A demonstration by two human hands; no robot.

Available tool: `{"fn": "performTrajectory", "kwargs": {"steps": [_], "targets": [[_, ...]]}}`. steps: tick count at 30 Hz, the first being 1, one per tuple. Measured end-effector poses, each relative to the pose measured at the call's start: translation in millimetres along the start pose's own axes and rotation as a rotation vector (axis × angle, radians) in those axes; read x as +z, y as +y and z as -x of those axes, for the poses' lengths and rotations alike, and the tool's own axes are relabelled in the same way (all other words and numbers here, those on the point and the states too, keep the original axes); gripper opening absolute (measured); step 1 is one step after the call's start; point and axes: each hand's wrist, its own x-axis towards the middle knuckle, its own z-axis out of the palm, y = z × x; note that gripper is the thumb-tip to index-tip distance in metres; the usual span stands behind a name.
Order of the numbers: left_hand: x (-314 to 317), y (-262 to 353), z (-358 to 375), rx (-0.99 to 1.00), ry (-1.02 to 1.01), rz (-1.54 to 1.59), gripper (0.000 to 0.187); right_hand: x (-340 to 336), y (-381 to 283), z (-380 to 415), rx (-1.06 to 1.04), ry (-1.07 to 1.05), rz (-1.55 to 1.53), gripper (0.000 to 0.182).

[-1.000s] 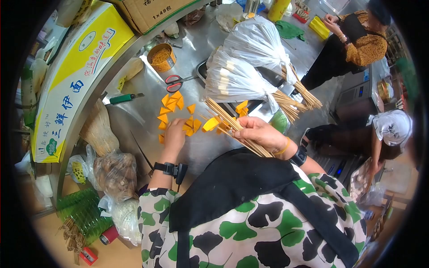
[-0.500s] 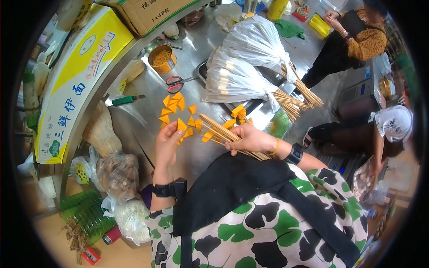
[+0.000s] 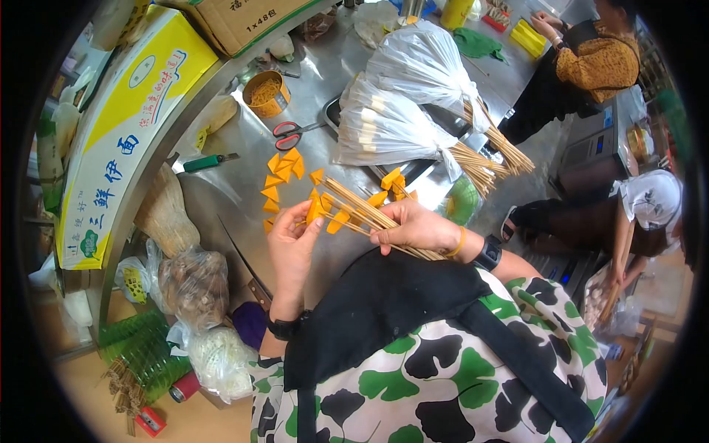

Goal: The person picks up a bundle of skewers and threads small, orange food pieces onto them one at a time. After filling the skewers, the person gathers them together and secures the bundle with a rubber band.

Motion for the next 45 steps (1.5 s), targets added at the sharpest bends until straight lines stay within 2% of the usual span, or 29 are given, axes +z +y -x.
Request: {"fn": "performTrajectory", "kwargs": {"steps": [7,10,16,19,20,23,24,27,28,31,37,45], "targets": [[9,9,8,0.198,0.044,-0.245,0.027,4,-2,0,-0.018,0.056,0.047,0.010],[14,10,10,0.064,0.057,-0.184,0.027,6,-4,1,-0.014,0.073,0.073,0.010],[20,1,11,0.025,0.041,-0.097,0.028,6,3,-4,-0.011,0.104,0.095,0.009],[21,-16,14,0.080,-0.172,-0.270,0.027,4,9,-7,0.004,0.138,0.156,0.011],[21,-16,12,0.082,-0.151,-0.338,0.026,3,9,-8,0.018,0.156,0.197,0.011],[12,-27,-1,0.141,-0.054,-0.244,0.025,-7,7,-9,-0.019,0.201,0.279,0.014],[9,-28,-9,0.138,0.040,-0.152,0.022,-10,8,-7,-0.043,0.213,0.299,0.015],[-29,-75,-30,-0.001,0.138,-0.437,0.022,-11,-1,1,-0.051,0.256,0.265,0.016],[-34,-81,-31,-0.004,0.062,-0.710,0.025,-8,-8,4,-0.037,0.236,0.177,0.017],[-28,-91,-29,0.349,-0.078,-1.037,0.032,-7,-11,5,0.013,0.127,-0.026,0.017],[-26,-102,-39,0.231,-0.144,-1.190,0.030,-9,-8,4,0.041,0.072,-0.039,0.018],[-37,-96,-32,0.142,-0.103,-1.145,0.031,-2,-15,6,-0.002,0.005,-0.038,0.017]]}}
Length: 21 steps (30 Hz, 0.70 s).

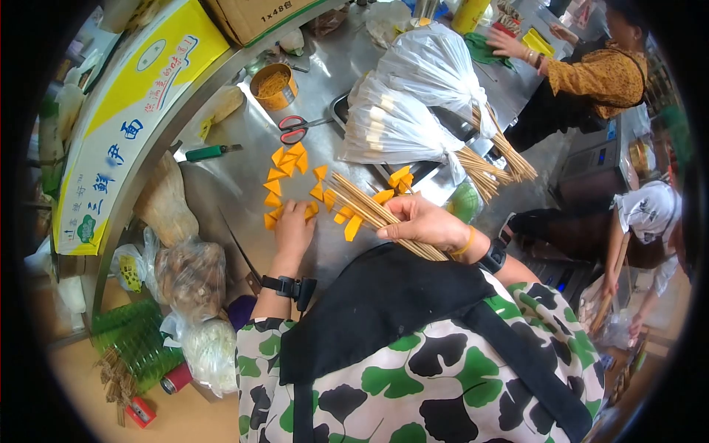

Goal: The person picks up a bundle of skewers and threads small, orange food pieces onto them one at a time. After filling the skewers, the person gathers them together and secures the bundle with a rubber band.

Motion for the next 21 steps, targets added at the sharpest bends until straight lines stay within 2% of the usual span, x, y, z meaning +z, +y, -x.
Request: {"fn": "performTrajectory", "kwargs": {"steps": [4,7,10,12,14,16,18,19,21], "targets": [[0,6,-11,0.072,0.078,0.006,0.035,-4,2,1,0.045,-0.021,-0.107,0.018],[5,3,-25,0.046,-0.055,0.026,0.035,-3,0,5,0.038,0.000,-0.105,0.017],[5,3,-34,0.063,-0.086,-0.017,0.035,-4,2,5,0.011,-0.007,-0.017,0.017],[18,-10,-32,0.159,-0.019,0.025,0.036,-4,5,5,-0.016,0.055,0.065,0.017],[11,-7,-28,0.147,-0.091,0.037,0.042,-1,0,10,-0.050,0.086,0.080,0.026],[12,-20,-22,0.231,-0.073,-0.019,0.040,-9,19,-1,-0.083,0.091,0.161,0.029],[22,-25,-25,-0.177,-0.170,0.615,0.034,-12,24,-7,-0.064,0.000,0.121,0.029],[10,-24,-15,-0.420,-0.202,0.917,0.032,-7,18,-3,-0.082,0.059,0.153,0.027],[-25,4,-10,-0.529,-0.095,1.244,0.031,-4,16,0,-0.061,0.072,0.124,0.023]]}}
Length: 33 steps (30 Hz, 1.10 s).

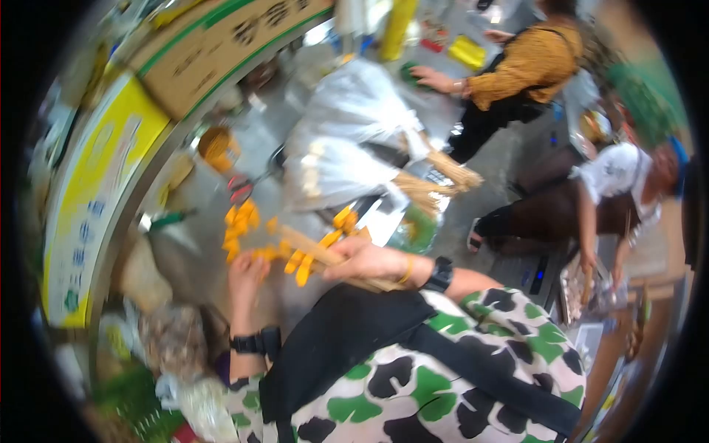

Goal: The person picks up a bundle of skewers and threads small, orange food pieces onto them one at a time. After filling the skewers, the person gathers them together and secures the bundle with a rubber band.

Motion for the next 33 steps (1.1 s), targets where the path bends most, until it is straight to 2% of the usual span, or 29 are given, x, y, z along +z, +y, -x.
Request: {"fn": "performTrajectory", "kwargs": {"steps": [1,2,4,8,14,23,33], "targets": [[6,14,12,0.040,-0.014,0.109,0.032,5,-15,5,0.069,-0.006,-0.018,0.021],[10,25,20,0.089,-0.032,0.215,0.034,8,-14,2,0.010,-0.009,-0.010,0.022],[21,38,31,0.149,-0.036,0.301,0.031,7,-19,2,0.157,-0.004,0.037,0.014],[40,51,45,0.182,-0.047,0.292,0.029,10,-16,0,0.094,-0.031,-0.062,0.013],[47,49,54,0.281,-0.089,0.149,0.029,9,-14,2,0.092,-0.002,-0.108,0.011],[56,49,61,0.374,-0.003,0.077,0.025,11,-21,3,0.101,-0.012,-0.106,0.011],[64,51,75,0.613,0.149,-0.410,0.022,10,-11,0,0.085,-0.010,-0.071,0.009]]}}
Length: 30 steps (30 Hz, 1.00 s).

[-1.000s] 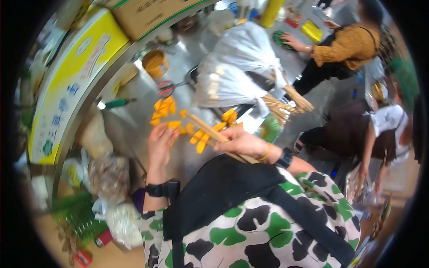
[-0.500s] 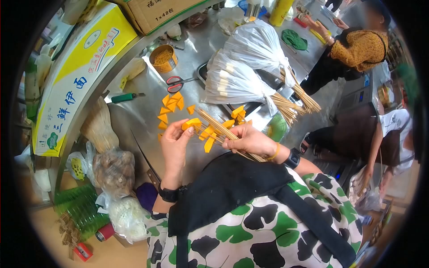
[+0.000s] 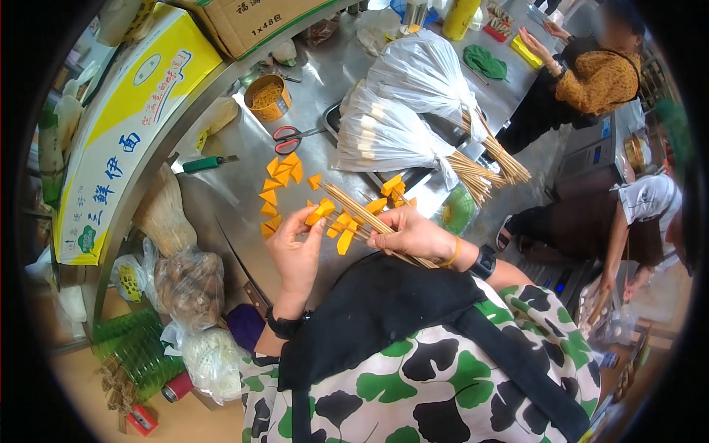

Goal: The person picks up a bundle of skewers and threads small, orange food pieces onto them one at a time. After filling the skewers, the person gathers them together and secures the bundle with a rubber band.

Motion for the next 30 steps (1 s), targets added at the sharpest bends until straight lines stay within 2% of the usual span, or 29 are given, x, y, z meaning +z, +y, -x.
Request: {"fn": "performTrajectory", "kwargs": {"steps": [5,8,11,14,17,20,23,26,29,30], "targets": [[8,11,5,0.057,-0.079,-0.084,0.023,-1,8,-5,-0.014,0.028,0.002,0.009],[8,7,-4,0.303,-0.065,-0.292,0.019,-5,9,-7,-0.001,0.060,0.082,0.010],[9,-41,-12,0.206,-0.176,-0.120,0.025,-10,11,-8,-0.009,0.108,0.124,0.012],[7,-83,-44,-0.201,-0.045,0.248,0.030,-9,1,0,-0.034,0.138,0.009,0.015],[5,-123,-74,-0.144,-0.152,-0.255,0.033,-18,-1,2,-0.056,0.092,-0.119,0.016],[24,-122,-89,-0.059,-0.258,-0.423,0.031,-14,-4,3,-0.059,0.095,-0.170,0.015],[40,-150,-97,0.280,-0.301,-0.761,0.033,-16,-5,4,-0.033,0.079,-0.174,0.013],[43,-139,-97,0.148,-0.346,-0.766,0.034,-17,-9,6,-0.004,0.054,-0.186,0.011],[31,-154,-91,0.134,-0.313,-0.674,0.034,-20,-3,4,-0.007,0.041,-0.166,0.011],[24,-153,-88,-0.080,-0.295,-0.368,0.034,-23,1,2,-0.004,0.035,-0.153,0.011]]}}
